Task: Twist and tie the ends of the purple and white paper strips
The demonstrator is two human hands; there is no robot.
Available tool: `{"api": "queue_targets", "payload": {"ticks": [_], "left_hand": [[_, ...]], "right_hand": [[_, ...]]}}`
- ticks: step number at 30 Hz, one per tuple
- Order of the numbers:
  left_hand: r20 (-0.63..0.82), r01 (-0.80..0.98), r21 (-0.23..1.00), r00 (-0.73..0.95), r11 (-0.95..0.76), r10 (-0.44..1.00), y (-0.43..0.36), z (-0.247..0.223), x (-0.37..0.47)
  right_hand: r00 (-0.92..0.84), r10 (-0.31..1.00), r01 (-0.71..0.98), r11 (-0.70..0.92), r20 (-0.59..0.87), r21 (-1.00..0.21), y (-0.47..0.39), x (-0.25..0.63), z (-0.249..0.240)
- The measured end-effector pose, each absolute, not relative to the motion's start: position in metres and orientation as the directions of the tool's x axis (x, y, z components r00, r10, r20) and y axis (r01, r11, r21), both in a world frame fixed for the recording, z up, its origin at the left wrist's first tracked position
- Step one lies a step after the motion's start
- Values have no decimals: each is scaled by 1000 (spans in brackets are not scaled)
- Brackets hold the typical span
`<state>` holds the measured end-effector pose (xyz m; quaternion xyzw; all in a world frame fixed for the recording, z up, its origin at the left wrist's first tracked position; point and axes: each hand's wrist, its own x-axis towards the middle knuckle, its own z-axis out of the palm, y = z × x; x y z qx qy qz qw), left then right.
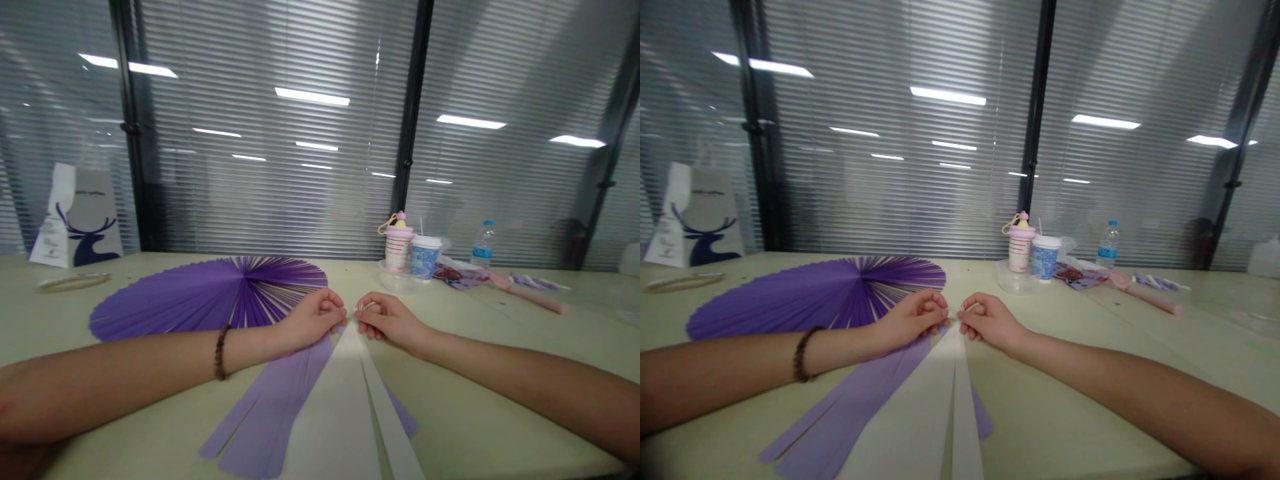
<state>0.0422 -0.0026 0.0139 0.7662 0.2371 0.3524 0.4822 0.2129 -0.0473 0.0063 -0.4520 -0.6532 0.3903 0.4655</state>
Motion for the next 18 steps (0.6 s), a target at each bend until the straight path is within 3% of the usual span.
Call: {"api": "queue_targets", "payload": {"ticks": [12,18], "left_hand": [[284,73,903,638,-423,715,-2,14,43],[276,71,906,648,-417,710,-4,15,41]], "right_hand": [[-146,957,244,280,251,-928,-50,211,9],[-84,882,407,456,465,-791,-37,234,44]]}}
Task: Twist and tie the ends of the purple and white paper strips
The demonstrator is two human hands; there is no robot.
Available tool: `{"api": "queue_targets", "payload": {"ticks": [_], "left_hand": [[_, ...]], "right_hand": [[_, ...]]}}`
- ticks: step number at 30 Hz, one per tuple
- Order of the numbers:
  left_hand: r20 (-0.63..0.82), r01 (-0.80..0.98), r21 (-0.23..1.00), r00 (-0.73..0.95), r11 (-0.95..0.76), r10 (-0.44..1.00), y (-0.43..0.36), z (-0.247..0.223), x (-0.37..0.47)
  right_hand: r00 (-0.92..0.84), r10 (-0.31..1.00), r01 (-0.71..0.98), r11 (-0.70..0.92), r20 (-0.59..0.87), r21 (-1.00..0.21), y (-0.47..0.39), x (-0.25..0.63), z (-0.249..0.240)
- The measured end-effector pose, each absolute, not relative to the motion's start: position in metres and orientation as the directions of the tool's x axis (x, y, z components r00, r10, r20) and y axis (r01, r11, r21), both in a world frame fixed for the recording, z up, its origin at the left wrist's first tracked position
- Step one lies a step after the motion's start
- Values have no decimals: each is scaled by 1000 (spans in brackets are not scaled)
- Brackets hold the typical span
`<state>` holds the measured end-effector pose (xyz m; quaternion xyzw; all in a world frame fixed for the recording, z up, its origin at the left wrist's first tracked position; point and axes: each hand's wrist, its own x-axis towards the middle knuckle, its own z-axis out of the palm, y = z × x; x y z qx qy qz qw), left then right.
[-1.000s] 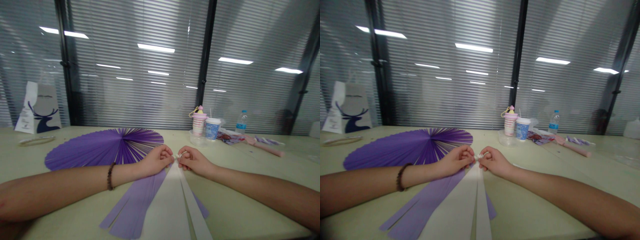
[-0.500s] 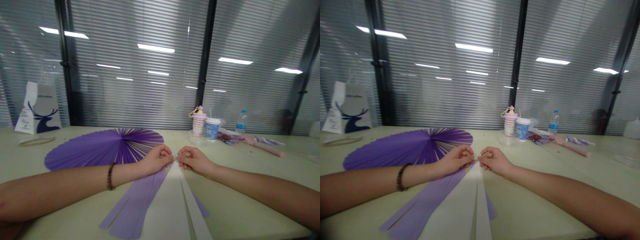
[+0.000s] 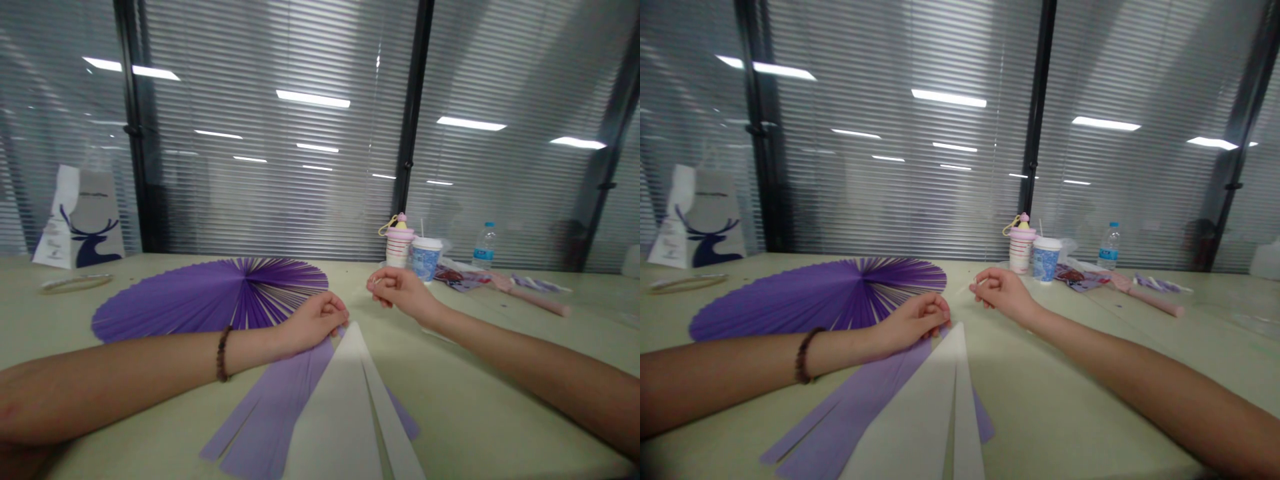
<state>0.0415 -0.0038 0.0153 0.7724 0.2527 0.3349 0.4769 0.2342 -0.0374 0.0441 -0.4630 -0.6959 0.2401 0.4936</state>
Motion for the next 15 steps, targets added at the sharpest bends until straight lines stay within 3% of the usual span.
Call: {"api": "queue_targets", "payload": {"ticks": [4,6,8,11,15], "left_hand": [[276,68,908,646,-413,712,-3,15,39],[276,63,909,647,-411,710,-2,15,39],[279,54,911,650,-409,707,-1,14,39],[283,45,912,651,-408,705,0,12,39],[283,43,912,652,-407,703,1,11,38]], "right_hand": [[148,696,630,482,703,-609,-14,282,66],[214,467,820,391,858,-417,-3,309,70],[208,350,923,238,913,-302,5,332,69],[190,406,964,97,894,-249,13,353,65],[233,505,951,63,831,-304,18,359,60]]}}
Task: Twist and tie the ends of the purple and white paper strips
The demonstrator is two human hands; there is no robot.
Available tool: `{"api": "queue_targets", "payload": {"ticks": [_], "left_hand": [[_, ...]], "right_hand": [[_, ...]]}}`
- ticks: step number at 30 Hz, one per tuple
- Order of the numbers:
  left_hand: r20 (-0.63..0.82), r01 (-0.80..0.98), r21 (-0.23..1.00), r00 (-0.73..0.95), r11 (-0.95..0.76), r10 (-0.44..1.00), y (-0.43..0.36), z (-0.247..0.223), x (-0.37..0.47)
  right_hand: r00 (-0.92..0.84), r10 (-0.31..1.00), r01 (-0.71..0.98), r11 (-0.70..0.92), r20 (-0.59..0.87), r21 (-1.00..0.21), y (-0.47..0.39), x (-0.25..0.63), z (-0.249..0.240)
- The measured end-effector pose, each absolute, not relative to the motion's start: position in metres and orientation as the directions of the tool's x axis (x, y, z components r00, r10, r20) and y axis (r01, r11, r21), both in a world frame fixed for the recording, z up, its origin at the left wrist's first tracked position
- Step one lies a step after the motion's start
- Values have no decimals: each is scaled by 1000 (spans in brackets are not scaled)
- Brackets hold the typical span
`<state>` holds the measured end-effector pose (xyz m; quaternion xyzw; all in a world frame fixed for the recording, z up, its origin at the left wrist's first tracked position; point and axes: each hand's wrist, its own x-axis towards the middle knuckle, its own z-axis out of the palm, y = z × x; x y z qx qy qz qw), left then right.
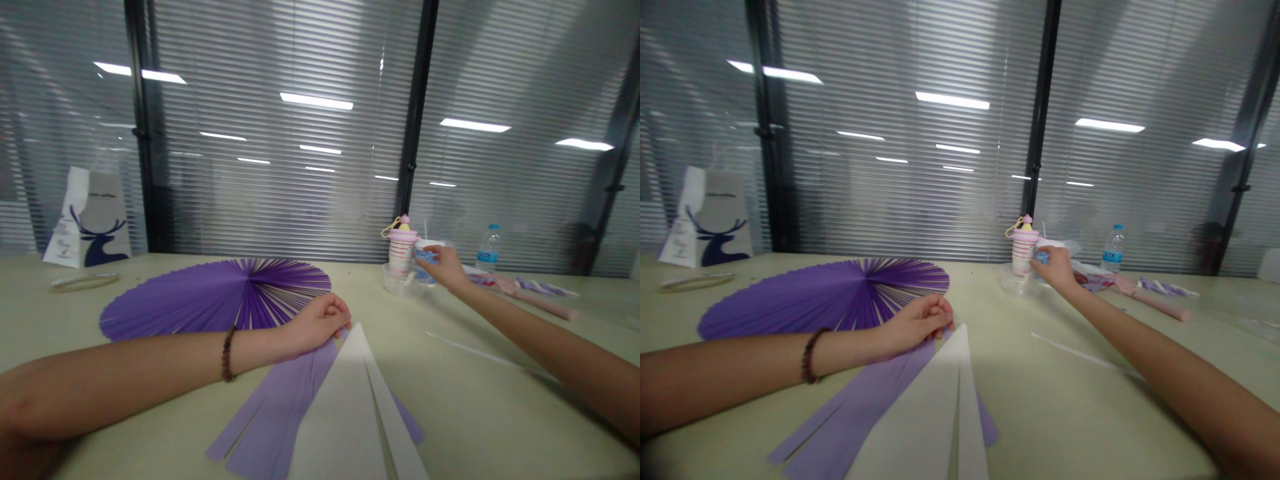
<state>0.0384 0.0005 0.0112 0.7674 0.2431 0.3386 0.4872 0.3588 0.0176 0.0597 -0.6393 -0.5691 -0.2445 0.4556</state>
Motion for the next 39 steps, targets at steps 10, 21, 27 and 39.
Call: {"api": "queue_targets", "payload": {"ticks": [10,21,27,39], "left_hand": [[326,-15,936,406,-351,853,-3,19,34],[395,-99,914,439,-393,807,-6,23,29],[477,-57,857,466,-512,745,-11,29,23],[372,15,913,381,-408,847,-10,28,33]], "right_hand": [[276,444,911,163,852,-380,18,352,56],[-277,537,790,600,797,-129,-42,242,37],[-438,736,696,642,517,-323,-51,221,15],[-549,682,702,690,483,-176,-59,219,17]]}}
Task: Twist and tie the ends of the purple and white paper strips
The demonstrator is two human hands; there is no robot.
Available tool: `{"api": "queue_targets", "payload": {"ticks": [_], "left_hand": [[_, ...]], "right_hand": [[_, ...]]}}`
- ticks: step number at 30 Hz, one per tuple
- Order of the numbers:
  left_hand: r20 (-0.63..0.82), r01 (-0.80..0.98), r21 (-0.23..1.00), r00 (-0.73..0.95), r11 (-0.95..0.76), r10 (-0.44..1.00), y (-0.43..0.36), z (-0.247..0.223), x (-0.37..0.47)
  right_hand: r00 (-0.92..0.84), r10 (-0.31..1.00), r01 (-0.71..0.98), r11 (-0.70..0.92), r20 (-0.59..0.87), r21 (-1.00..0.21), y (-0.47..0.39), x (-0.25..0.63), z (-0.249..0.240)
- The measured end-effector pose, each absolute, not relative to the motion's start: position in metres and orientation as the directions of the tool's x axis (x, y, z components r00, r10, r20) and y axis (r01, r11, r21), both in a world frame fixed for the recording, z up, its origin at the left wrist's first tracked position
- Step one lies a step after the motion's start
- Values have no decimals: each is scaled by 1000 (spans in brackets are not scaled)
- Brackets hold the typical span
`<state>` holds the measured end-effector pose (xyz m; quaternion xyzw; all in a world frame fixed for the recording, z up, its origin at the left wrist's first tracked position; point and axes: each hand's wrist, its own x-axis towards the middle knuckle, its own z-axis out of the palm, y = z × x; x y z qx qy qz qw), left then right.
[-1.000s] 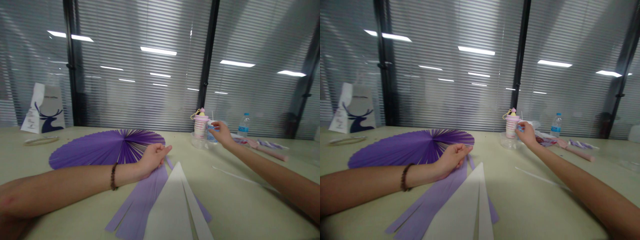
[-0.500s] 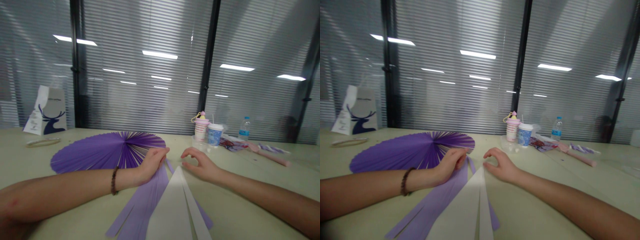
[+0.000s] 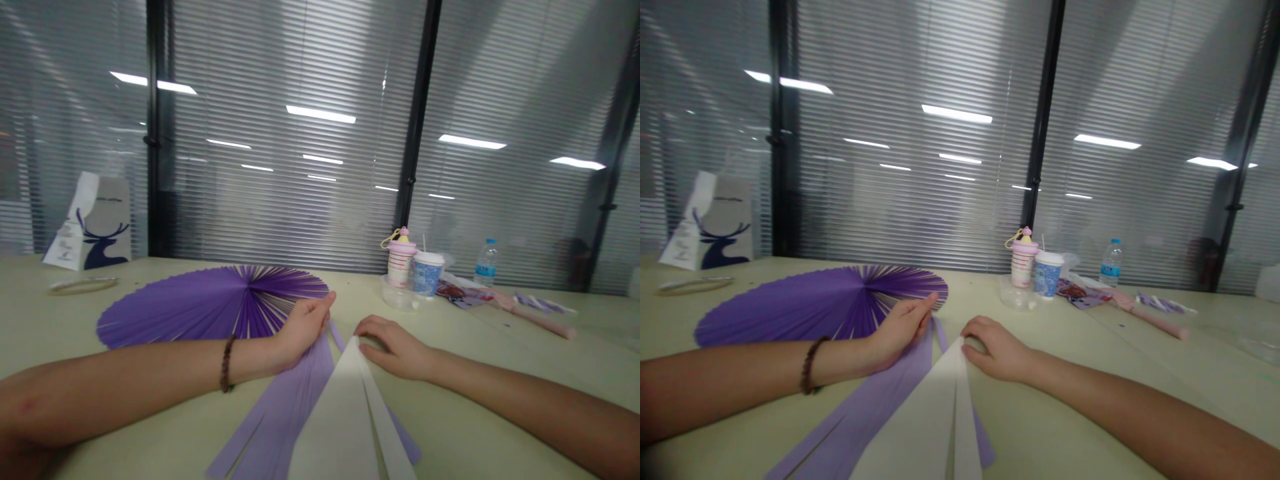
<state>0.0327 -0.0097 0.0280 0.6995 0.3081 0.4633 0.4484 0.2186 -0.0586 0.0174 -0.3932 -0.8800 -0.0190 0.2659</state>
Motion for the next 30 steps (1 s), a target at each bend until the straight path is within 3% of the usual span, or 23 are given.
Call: {"api": "queue_targets", "payload": {"ticks": [5,10,16,21,30], "left_hand": [[420,43,876,422,-480,803,-12,31,28],[530,146,753,443,-642,723,1,39,22],[597,295,495,569,-817,566,33,40,13],[600,427,302,610,-852,518,39,31,4],[606,463,127,663,-877,438,25,26,-10]], "right_hand": [[-526,694,724,669,491,-168,-57,218,17],[-518,697,724,666,495,-180,-56,211,25],[-367,790,772,554,491,-314,-26,197,21],[-184,922,825,332,340,-456,8,186,14],[-228,920,701,382,318,-602,17,186,3]]}}
